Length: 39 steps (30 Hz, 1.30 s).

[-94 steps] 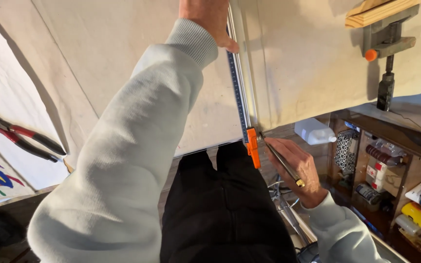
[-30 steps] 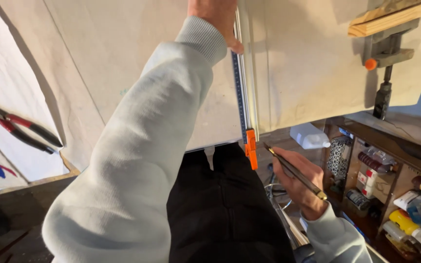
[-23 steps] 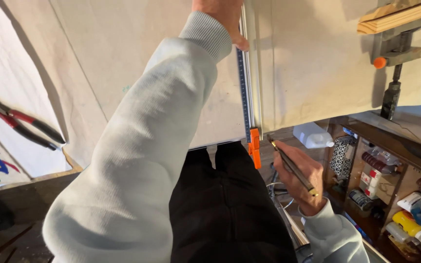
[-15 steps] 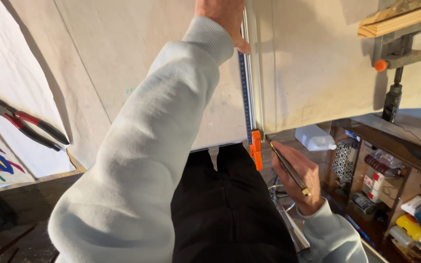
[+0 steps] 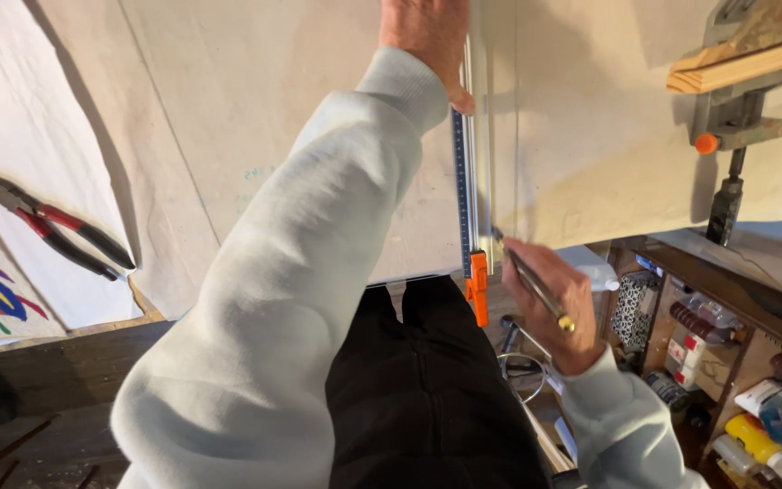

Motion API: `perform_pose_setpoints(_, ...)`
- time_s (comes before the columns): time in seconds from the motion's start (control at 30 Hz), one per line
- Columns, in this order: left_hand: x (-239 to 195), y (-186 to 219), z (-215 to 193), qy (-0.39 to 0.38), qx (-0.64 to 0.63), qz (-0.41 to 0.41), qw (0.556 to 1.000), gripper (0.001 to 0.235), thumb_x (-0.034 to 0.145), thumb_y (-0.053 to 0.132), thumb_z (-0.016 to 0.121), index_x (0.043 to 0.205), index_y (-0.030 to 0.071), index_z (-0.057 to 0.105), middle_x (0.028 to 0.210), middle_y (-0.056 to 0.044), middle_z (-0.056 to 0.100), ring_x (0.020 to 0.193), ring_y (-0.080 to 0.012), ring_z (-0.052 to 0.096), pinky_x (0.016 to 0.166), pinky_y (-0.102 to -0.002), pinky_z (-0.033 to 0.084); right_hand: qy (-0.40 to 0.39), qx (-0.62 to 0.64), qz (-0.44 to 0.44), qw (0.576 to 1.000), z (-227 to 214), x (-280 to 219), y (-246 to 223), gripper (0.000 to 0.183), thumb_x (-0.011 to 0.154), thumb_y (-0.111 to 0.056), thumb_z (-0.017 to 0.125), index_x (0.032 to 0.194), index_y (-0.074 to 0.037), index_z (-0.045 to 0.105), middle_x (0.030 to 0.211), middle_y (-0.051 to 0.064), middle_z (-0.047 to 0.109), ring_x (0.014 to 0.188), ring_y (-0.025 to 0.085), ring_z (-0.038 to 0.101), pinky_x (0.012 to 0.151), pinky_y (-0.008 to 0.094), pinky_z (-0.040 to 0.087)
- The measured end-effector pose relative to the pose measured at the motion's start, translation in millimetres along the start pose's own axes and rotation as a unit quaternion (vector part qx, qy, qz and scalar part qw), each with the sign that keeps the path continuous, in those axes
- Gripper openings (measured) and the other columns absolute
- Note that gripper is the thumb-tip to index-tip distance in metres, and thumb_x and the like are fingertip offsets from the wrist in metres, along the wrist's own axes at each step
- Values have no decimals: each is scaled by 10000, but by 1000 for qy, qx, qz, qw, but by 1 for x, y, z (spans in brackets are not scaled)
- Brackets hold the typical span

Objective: The person is measuring and scoring a sheet of glass using a glass cutter and a T-square ruler for an art frame.

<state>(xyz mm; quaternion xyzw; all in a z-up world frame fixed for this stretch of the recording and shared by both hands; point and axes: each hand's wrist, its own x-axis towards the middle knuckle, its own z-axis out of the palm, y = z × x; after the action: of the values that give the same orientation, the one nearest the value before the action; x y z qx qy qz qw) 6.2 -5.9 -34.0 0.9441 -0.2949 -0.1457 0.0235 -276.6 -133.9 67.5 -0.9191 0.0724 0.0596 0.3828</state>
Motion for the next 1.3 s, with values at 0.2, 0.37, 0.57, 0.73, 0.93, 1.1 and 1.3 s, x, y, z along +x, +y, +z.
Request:
perform_pose_setpoints(0.2,-4,5,-10,13,-2,-44,999,1450,307,671,944,1467,50,336,1449,-120,463,1340,-338,402,1013,-698,330,0,-2,-61,998,-6,83,-14,202,983,-60,723,1175,0,715,1026,164,755,873,234,768,746,329,607)
perform_pose_setpoints(0.37,-14,4,-38,-36,7,-62,997,1580,439,677,908,1620,3,102,1679,-209,133,1557,-374,126,1154,-744,209,-6,-18,-58,998,-12,147,-26,176,993,-38,741,1163,5,732,958,169,739,781,220,725,712,330,556)
perform_pose_setpoints(0.57,-15,7,-35,-34,20,-73,997,1374,627,589,839,1655,26,123,1706,-231,40,1581,-387,81,1184,-718,209,16,-27,-90,996,-9,205,-16,197,999,-31,746,1191,16,740,999,164,748,834,182,729,756,300,563)
perform_pose_setpoints(0.73,7,16,12,25,7,-99,995,941,915,380,664,1655,76,169,1722,-173,65,1597,-349,109,1204,-733,204,-4,15,-122,992,-10,251,-13,166,1059,-45,728,1206,30,741,1044,145,760,888,160,722,805,288,583)
perform_pose_setpoints(0.93,9,16,9,16,-4,-101,995,760,1013,266,548,1660,107,183,1726,-134,70,1593,-313,120,1206,-722,187,1,-34,-174,984,-16,310,-3,139,1064,-30,714,1166,53,758,1046,140,772,887,165,738,819,284,601)
perform_pose_setpoints(1.1,9,17,8,14,-9,-103,995,747,1024,248,549,1664,112,188,1731,-137,67,1598,-314,119,1206,-733,189,-42,-18,-175,984,-20,346,-8,144,1102,-15,687,1198,66,756,1039,132,773,924,156,741,841,276,595)
perform_pose_setpoints(1.3,4,14,0,-6,8,-104,994,769,1004,197,560,1662,116,169,1724,-134,54,1589,-314,104,1187,-734,196,-74,62,-199,975,-24,363,-17,157,1054,32,607,1154,108,700,989,128,732,929,150,731,840,255,593)
